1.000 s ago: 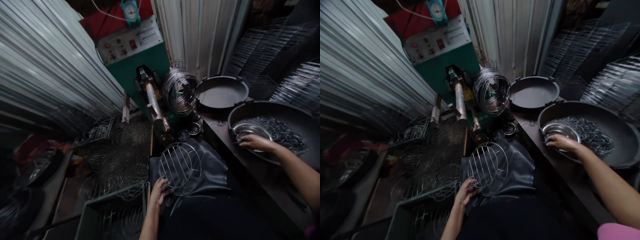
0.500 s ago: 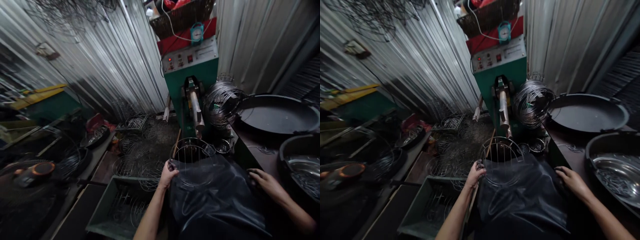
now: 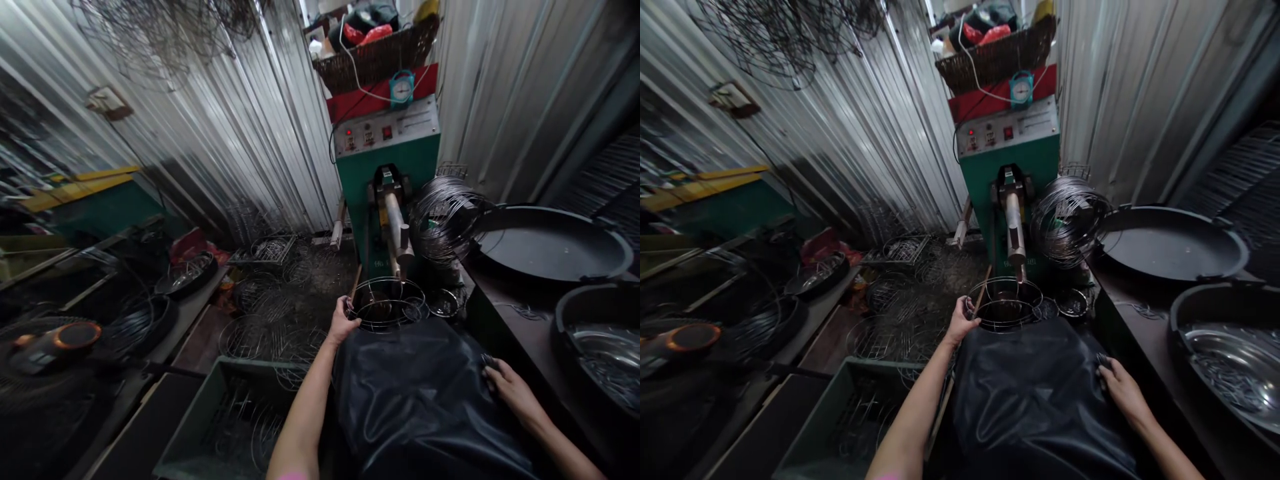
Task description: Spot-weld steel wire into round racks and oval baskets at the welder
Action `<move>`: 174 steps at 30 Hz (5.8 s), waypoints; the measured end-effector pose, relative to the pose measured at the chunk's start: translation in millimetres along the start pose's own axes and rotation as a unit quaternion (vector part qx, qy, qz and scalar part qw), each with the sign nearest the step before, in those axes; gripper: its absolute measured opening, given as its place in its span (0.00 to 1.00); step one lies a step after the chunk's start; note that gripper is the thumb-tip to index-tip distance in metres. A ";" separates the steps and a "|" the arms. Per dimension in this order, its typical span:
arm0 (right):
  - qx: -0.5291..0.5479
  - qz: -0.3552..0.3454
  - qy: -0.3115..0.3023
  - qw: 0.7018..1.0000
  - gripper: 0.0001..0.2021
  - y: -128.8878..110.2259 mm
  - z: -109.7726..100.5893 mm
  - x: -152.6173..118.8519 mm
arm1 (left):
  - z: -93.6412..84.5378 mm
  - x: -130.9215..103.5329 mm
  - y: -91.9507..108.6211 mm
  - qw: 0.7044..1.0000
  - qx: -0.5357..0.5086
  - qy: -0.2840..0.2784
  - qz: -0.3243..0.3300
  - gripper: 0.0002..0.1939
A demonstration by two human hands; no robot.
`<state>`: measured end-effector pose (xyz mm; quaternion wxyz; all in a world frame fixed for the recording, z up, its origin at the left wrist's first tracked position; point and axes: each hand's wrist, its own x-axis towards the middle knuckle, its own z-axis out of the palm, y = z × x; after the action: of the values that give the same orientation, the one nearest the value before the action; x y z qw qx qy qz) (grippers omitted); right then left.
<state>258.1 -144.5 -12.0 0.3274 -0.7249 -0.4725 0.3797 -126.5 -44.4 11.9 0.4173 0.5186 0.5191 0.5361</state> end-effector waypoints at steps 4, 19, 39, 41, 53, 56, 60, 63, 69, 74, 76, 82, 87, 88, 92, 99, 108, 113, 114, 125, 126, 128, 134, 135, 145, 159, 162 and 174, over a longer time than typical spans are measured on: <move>0.130 0.059 -0.038 0.989 0.17 8.2 -2.5 1.2 | 8.6 6.5 -17.9 0.996 -0.057 0.062 -0.003 0.33; 0.290 0.139 -0.024 0.947 0.17 15.3 0.5 15.4 | 23.9 -30.5 -21.2 0.959 -0.235 0.043 -0.154 0.29; 0.292 0.081 -0.015 0.953 0.17 -2.5 0.2 11.5 | 55.1 -2.1 37.2 0.903 -0.280 0.182 -0.273 0.21; 0.265 0.031 -0.020 0.964 0.19 -23.0 1.0 11.1 | 58.5 7.8 43.0 0.894 -0.283 0.198 -0.287 0.21; 0.154 -0.224 -0.122 0.955 0.20 -169.8 60.9 36.9 | 53.6 41.5 59.5 0.899 -0.262 0.188 -0.297 0.20; 0.123 -0.215 -0.119 0.961 0.19 -171.7 66.6 38.6 | 49.4 42.6 61.5 0.904 -0.255 0.186 -0.288 0.20; 0.113 -0.210 -0.124 0.963 0.15 -175.9 66.8 42.1 | 47.6 44.0 63.8 0.904 -0.258 0.189 -0.284 0.20; 0.116 -0.207 -0.141 0.961 0.14 -179.5 66.2 46.1 | 47.6 46.1 64.8 0.906 -0.252 0.191 -0.283 0.18; 0.138 -0.197 -0.161 0.957 0.15 -179.1 68.7 51.1 | 46.5 51.5 63.6 0.912 -0.233 0.193 -0.278 0.18; 0.152 -0.188 -0.167 0.956 0.16 -176.3 72.3 53.9 | 45.6 53.5 62.4 0.914 -0.226 0.191 -0.277 0.19; 0.156 -0.187 -0.170 0.955 0.16 -175.9 73.0 54.9 | 45.4 53.6 62.9 0.914 -0.225 0.191 -0.278 0.19; 0.162 -0.195 -0.174 0.952 0.16 -178.8 72.5 56.9 | 45.4 55.3 64.7 0.911 -0.227 0.188 -0.287 0.19; 0.170 -0.180 -0.176 0.953 0.15 -181.1 73.1 62.4 | 46.3 60.6 62.3 0.906 -0.228 0.186 -0.305 0.18; 0.170 -0.178 -0.175 0.953 0.14 -181.7 73.5 63.0 | 46.4 61.8 61.1 0.904 -0.225 0.188 -0.310 0.18; 0.181 -0.168 -0.173 0.953 0.13 -186.3 74.9 59.6 | 46.4 64.4 55.0 0.901 -0.220 0.197 -0.319 0.17; 0.242 -0.108 -0.055 0.963 0.20 -143.9 50.0 51.8 | 48.4 64.1 53.3 0.898 -0.217 0.206 -0.323 0.19; 0.060 -0.012 -0.035 0.997 0.11 -25.7 20.5 41.2 | 49.5 63.9 53.8 0.894 -0.233 0.201 -0.325 0.18; 0.023 0.027 -0.006 0.999 0.08 -22.1 19.6 41.9 | 44.6 61.9 54.4 0.894 -0.219 0.169 -0.351 0.17; 0.036 0.043 -0.021 0.998 0.07 -23.2 20.0 42.6 | 43.5 61.5 55.0 0.895 -0.219 0.159 -0.355 0.17; 0.277 -0.080 -0.141 0.947 0.14 -115.0 28.1 25.8 | 52.3 50.9 67.3 0.894 -0.255 0.216 -0.300 0.14; 0.278 -0.115 -0.133 0.944 0.15 -128.6 33.6 26.2 | 55.2 49.2 69.0 0.895 -0.257 0.219 -0.293 0.15; 0.267 -0.169 -0.114 0.942 0.16 -150.0 47.8 28.4 | 61.4 46.5 71.7 0.894 -0.264 0.224 -0.284 0.16; 0.128 -0.224 -0.095 0.962 0.15 -163.6 78.7 42.2 | 71.0 42.9 69.7 0.903 -0.267 0.243 -0.234 0.19; 0.111 -0.228 -0.091 0.963 0.15 -163.7 79.1 43.7 | 71.0 42.6 68.9 0.905 -0.267 0.240 -0.226 0.20; 0.129 -0.191 -0.103 0.968 0.15 -177.3 77.4 46.2 | 68.6 45.8 66.2 0.907 -0.273 0.235 -0.218 0.19; 0.111 -0.218 -0.109 0.963 0.11 -179.7 77.8 60.4 | 70.0 53.7 64.2 0.894 -0.268 0.252 -0.255 0.17; 0.118 -0.206 -0.108 0.965 0.12 -184.6 79.0 59.5 | 70.2 53.5 65.3 0.895 -0.248 0.269 -0.256 0.19; 0.240 0.023 -0.083 0.967 0.21 -54.1 30.5 40.6 | 29.1 79.9 70.8 0.911 -0.195 0.163 -0.326 0.19</move>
<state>219.0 -84.7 8.1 0.4425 -0.6018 -0.3761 0.5483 -100.3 29.9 89.5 0.5716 0.1343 0.6050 0.5378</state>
